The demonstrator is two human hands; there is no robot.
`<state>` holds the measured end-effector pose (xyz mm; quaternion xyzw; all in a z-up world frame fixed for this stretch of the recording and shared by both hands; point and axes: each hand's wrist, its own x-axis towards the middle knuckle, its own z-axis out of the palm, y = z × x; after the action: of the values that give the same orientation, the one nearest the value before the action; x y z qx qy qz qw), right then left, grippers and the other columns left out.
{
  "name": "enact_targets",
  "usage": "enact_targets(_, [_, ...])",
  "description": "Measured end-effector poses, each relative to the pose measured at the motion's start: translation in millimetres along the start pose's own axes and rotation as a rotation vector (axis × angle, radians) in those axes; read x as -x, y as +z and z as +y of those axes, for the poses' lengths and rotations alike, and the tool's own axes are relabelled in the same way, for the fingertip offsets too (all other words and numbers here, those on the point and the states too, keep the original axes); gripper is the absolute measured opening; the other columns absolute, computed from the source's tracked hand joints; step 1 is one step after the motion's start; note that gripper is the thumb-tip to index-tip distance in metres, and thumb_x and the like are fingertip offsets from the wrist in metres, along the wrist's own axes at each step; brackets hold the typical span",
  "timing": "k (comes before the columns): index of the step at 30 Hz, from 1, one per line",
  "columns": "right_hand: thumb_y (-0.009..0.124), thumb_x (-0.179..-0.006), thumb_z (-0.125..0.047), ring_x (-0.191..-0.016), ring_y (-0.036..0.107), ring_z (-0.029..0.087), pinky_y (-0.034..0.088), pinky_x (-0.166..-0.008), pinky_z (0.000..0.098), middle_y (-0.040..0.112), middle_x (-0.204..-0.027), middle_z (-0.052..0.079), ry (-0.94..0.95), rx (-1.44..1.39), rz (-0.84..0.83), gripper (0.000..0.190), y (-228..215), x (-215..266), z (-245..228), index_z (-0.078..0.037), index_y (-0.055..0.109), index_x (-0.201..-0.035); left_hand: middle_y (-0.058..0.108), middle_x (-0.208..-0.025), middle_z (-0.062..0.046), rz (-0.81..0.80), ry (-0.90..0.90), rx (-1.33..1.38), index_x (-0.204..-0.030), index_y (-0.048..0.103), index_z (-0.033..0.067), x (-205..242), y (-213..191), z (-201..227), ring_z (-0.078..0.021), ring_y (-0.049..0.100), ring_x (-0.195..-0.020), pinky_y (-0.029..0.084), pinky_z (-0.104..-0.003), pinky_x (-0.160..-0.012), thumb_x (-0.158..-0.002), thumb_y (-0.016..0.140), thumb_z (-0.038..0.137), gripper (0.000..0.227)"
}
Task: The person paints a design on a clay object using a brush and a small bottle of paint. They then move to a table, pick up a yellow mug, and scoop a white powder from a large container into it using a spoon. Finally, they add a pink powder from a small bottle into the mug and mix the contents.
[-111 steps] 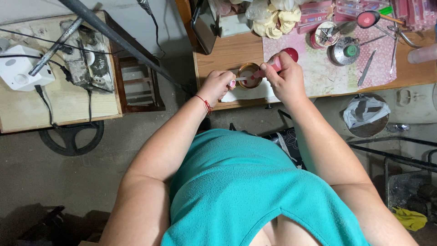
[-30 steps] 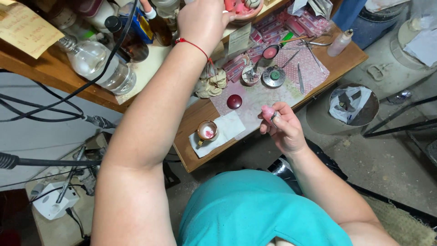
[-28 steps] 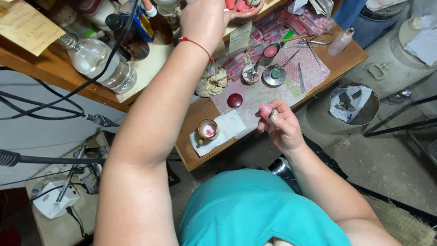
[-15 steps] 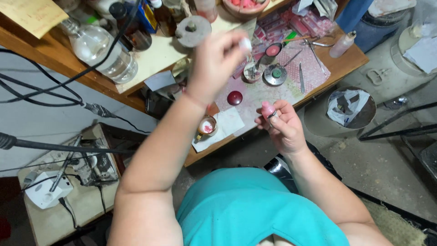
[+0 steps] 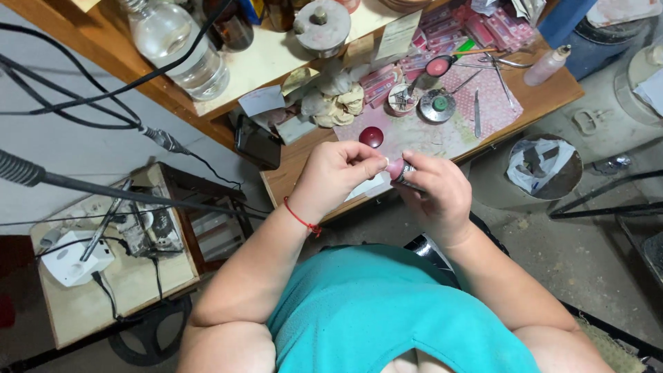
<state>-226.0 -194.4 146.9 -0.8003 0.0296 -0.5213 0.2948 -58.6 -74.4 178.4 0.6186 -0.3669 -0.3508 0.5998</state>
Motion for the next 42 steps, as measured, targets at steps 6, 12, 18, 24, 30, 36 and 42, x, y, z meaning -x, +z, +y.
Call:
enact_targets(6, [0.084, -0.089, -0.011, -0.079, 0.073, 0.034, 0.060, -0.069, 0.0427, 0.080, -0.111, 0.019, -0.164, 0.147, -0.012, 0.014, 4, -3, -12, -0.006, 0.077, -0.101, 0.074, -0.075, -0.002, 0.044, 0.125, -0.103, -0.098, 0.081, 0.0113, 9, -2, -11, -0.0063, 0.062, -0.073, 0.048, -0.021, -0.067, -0.090, 0.080, 0.018, 0.010])
enact_targets(12, [0.084, -0.085, 0.000, -0.077, 0.070, 0.011, 0.060, -0.067, 0.0238, 0.075, -0.095, 0.015, 0.677, -0.636, -0.039, 0.042, 9, 38, 4, 0.007, 0.059, -0.118, 0.076, -0.111, -0.009, -0.088, 0.376, -0.095, -0.111, 0.078, 0.0094, 18, -16, 10, -0.0215, 0.069, -0.104, 0.055, -0.034, -0.091, -0.087, 0.068, -0.005, 0.030])
enact_targets(18, [0.089, -0.084, -0.006, -0.088, 0.077, 0.028, 0.060, -0.075, 0.0389, 0.078, -0.108, 0.021, 0.169, -0.225, -0.086, 0.034, 13, 3, -19, 0.003, 0.064, -0.105, 0.071, -0.086, -0.007, -0.056, -0.009, -0.298, -0.096, 0.073, 0.0131, 20, -19, 12, -0.0246, 0.066, -0.083, 0.055, -0.037, -0.079, -0.093, 0.065, 0.045, 0.033])
enact_targets(24, [0.089, -0.083, -0.009, -0.072, 0.071, 0.029, 0.058, -0.062, 0.0384, 0.081, -0.111, 0.015, -0.113, 0.061, -0.061, 0.024, 16, -4, -20, -0.006, 0.072, -0.099, 0.066, -0.084, -0.015, -0.211, 0.046, -0.601, -0.089, 0.063, 0.0128, 20, -31, 24, -0.0399, 0.069, -0.086, 0.053, -0.049, -0.079, -0.103, 0.051, 0.046, 0.038])
enact_targets(30, [0.086, -0.087, -0.010, -0.066, 0.069, 0.030, 0.055, -0.055, 0.0388, 0.080, -0.110, 0.015, -0.126, 0.035, -0.074, 0.020, 24, -4, -24, -0.007, 0.070, -0.098, 0.070, -0.087, -0.017, -0.148, 0.032, -0.674, -0.081, 0.061, 0.0107, 27, -24, 35, -0.0460, 0.069, -0.094, 0.055, -0.054, -0.079, -0.106, 0.040, 0.053, 0.053])
enact_targets(36, [0.085, -0.087, -0.010, -0.072, 0.071, 0.034, 0.057, -0.059, 0.0429, 0.080, -0.111, 0.016, -0.153, 0.063, -0.096, 0.019, 23, -3, -16, -0.007, 0.071, -0.099, 0.070, -0.100, -0.017, -0.187, -0.055, -0.666, -0.095, 0.068, 0.0130, 29, -29, 33, -0.0479, 0.068, -0.103, 0.054, -0.058, -0.086, -0.106, 0.037, 0.057, 0.055])
enact_targets(42, [0.086, -0.087, -0.012, -0.078, 0.074, 0.036, 0.057, -0.066, 0.0431, 0.080, -0.105, 0.015, 0.011, -0.088, -0.153, 0.028, 28, -7, -19, -0.003, 0.066, -0.104, 0.064, -0.095, -0.020, -0.169, 0.150, -0.785, -0.092, 0.057, 0.0116, 29, -35, 27, -0.0507, 0.069, -0.092, 0.056, -0.061, -0.079, -0.107, 0.041, 0.052, 0.046])
